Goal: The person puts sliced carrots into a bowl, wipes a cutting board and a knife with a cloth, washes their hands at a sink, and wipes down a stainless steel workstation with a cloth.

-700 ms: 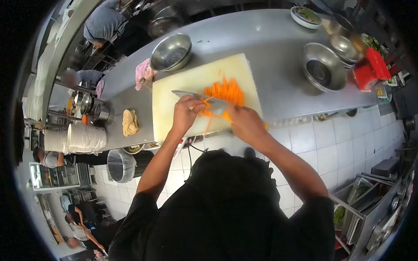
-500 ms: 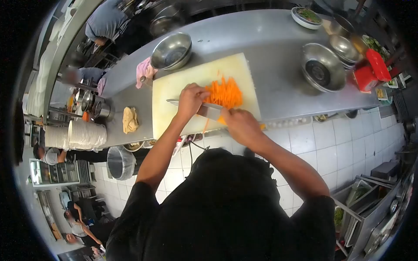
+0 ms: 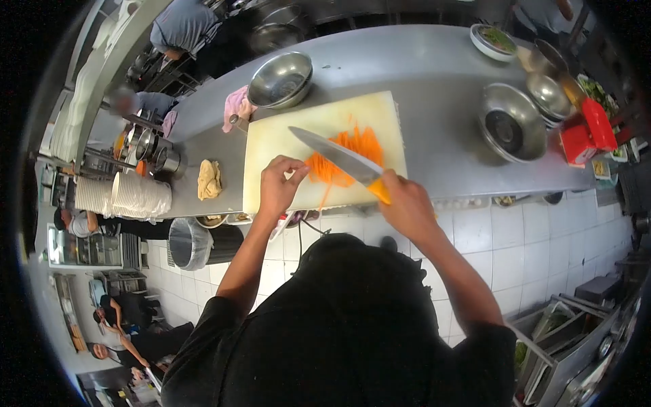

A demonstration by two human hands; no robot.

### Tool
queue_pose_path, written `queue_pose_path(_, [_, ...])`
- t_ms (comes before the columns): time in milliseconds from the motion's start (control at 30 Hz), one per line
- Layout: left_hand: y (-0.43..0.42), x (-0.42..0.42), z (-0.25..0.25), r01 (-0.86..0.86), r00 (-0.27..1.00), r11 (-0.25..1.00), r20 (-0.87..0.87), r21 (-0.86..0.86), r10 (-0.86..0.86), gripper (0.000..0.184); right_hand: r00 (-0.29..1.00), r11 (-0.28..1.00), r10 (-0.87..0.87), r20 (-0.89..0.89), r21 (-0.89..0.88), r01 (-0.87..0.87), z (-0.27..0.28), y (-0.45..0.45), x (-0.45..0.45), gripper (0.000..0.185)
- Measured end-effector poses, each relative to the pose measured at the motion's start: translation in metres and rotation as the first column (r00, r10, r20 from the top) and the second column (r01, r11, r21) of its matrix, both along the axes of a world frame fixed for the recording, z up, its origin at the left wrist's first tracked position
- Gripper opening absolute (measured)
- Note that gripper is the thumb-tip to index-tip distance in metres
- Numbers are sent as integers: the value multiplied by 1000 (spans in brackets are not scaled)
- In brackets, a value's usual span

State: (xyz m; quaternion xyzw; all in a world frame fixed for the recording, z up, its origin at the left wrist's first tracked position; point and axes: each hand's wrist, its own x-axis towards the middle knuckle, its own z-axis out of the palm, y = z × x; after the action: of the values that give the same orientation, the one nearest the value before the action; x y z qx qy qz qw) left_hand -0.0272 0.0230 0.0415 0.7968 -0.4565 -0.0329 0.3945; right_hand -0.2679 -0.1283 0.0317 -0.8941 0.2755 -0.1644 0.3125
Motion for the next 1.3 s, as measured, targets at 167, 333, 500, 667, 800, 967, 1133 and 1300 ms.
queue_pose_path(167, [31, -11, -25, -57, 995, 994, -77, 98, 64, 15, 978, 968, -211, 7, 140, 208, 4, -11, -37, 41])
queue_pose_path(333, [45, -38, -60, 30, 1000, 962, -16, 271, -27, 18, 907, 907, -420, 33, -1, 421, -41, -39, -62, 42])
queue_pose_path(500, [40, -32, -89, -12, 998, 977, -62, 214, 26, 17, 882, 879, -467, 65, -73, 471, -65, -54, -63, 46])
queue_pose_path(667, [39, -20, -87, 95, 989, 967, 89, 238, -119, 7, 901, 895, -433, -27, -127, 427, -80, -75, -47, 36])
queue_pose_path(800, [32, -20, -90, 99, 980, 984, 158, 151, -123, 6, 898, 868, -441, -14, -261, 422, -97, -95, -54, 40])
queue_pose_path(967, [29, -19, -73, -15, 991, 1000, -133, -6, 14, 4, 842, 781, -532, 88, -332, 528, -67, -53, -56, 25])
queue_pose_path(1133, [1, 11, -81, -22, 994, 1000, -106, -5, 22, 17, 760, 750, -607, 233, -149, 644, -60, 25, -104, 21])
queue_pose_path(1300, [14, -22, -50, -63, 985, 988, -168, -143, 39, 23, 533, 500, -838, -120, 223, 837, -168, 63, -181, 20])
